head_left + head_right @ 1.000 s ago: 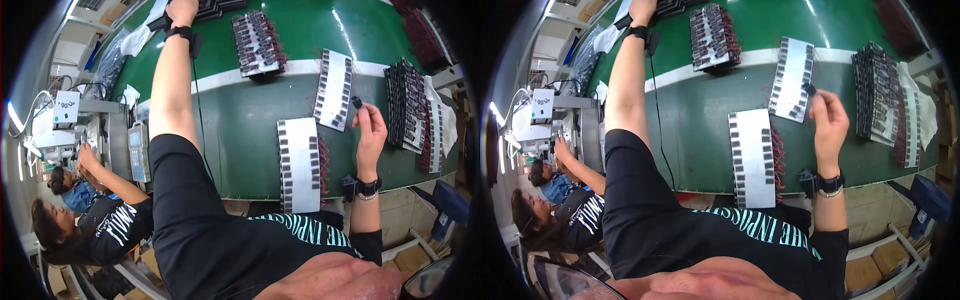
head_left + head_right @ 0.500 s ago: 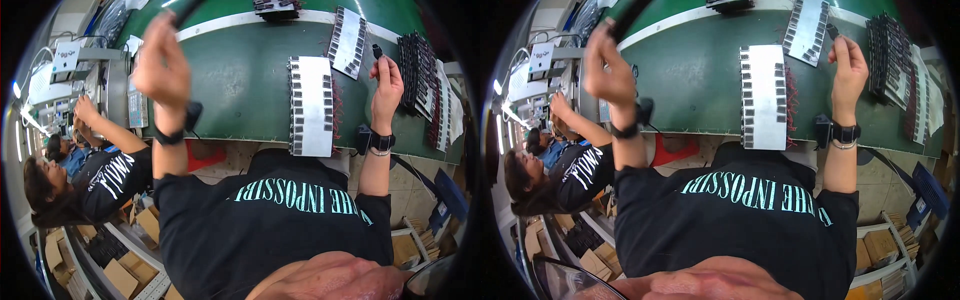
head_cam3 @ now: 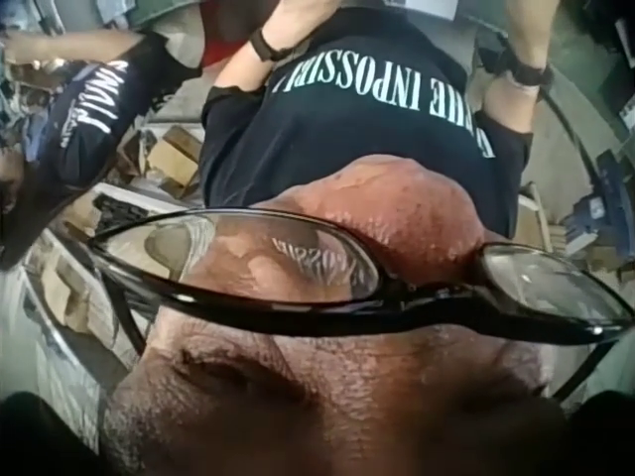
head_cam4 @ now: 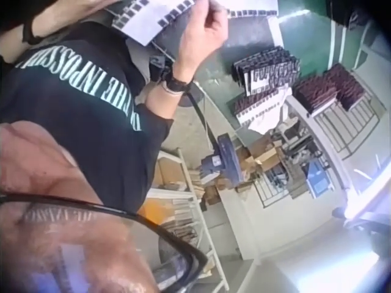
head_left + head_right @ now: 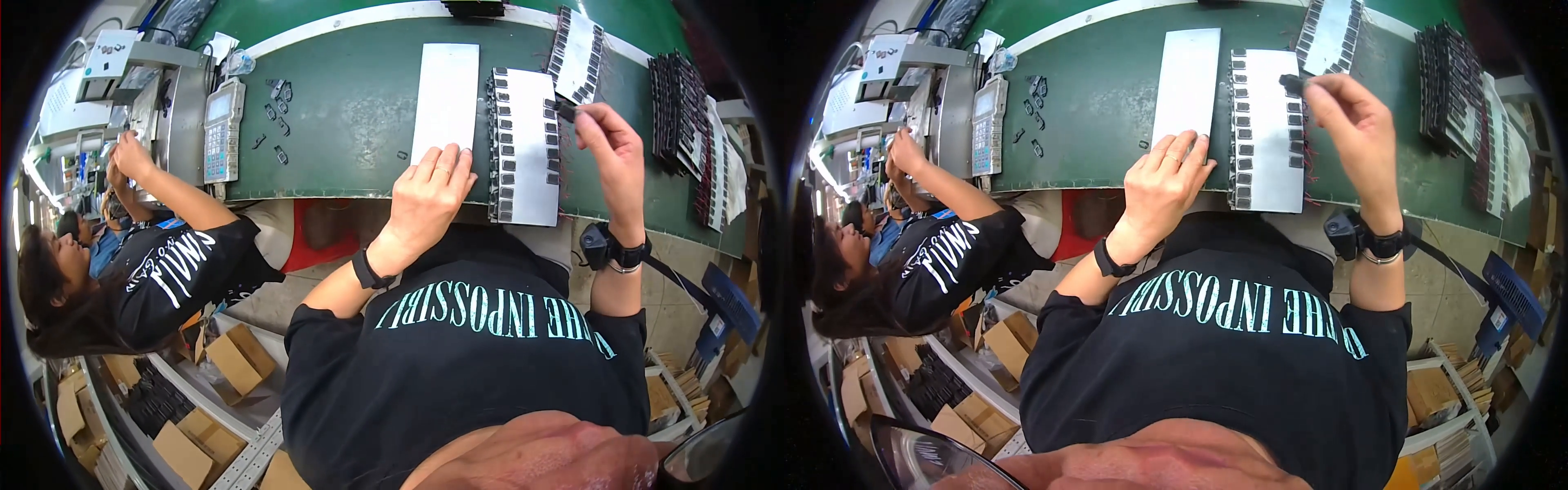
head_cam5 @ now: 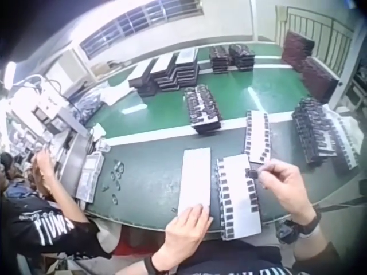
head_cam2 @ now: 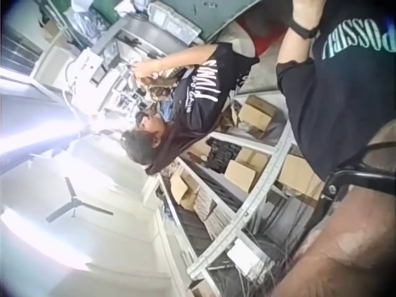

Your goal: The person picks up a small black component and a wire, joins them together by hand, and then presses the component onto a white tray. They repeat this process for several units, occasionally moving the tray or pressing down on the row of components.

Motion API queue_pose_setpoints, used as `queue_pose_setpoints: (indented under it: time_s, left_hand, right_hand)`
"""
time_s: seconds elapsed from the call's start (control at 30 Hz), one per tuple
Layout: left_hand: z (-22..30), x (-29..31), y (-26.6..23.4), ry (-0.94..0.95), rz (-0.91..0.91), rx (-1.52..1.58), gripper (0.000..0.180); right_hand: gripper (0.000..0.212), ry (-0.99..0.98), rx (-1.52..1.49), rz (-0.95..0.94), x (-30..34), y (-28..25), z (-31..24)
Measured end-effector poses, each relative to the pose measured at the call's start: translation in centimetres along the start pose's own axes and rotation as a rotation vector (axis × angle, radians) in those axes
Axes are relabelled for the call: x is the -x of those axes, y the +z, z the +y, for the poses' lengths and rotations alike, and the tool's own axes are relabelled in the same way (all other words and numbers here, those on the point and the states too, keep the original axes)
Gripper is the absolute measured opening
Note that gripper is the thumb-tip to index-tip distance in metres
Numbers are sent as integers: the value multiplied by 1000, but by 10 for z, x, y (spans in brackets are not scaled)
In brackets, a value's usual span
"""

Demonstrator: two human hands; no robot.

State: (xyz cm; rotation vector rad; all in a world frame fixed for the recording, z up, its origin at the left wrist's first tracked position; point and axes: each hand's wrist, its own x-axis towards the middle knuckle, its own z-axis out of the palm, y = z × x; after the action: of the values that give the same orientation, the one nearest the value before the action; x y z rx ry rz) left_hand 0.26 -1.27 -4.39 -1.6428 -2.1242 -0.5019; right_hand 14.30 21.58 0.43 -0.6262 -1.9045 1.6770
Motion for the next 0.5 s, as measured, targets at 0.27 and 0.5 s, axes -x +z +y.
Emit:
queue_pose_setpoints:
  time_s: [0.27, 0.5]
  left_hand:
    - [-6, -28, -28, -100, -138, 196, 24]
    - [-17, -67, -40, -321, -63, 900, 14]
  right_hand:
    - [16, 103, 109, -172, 2, 20, -16]
    - [13, -149, 325, -314, 7, 37, -29]
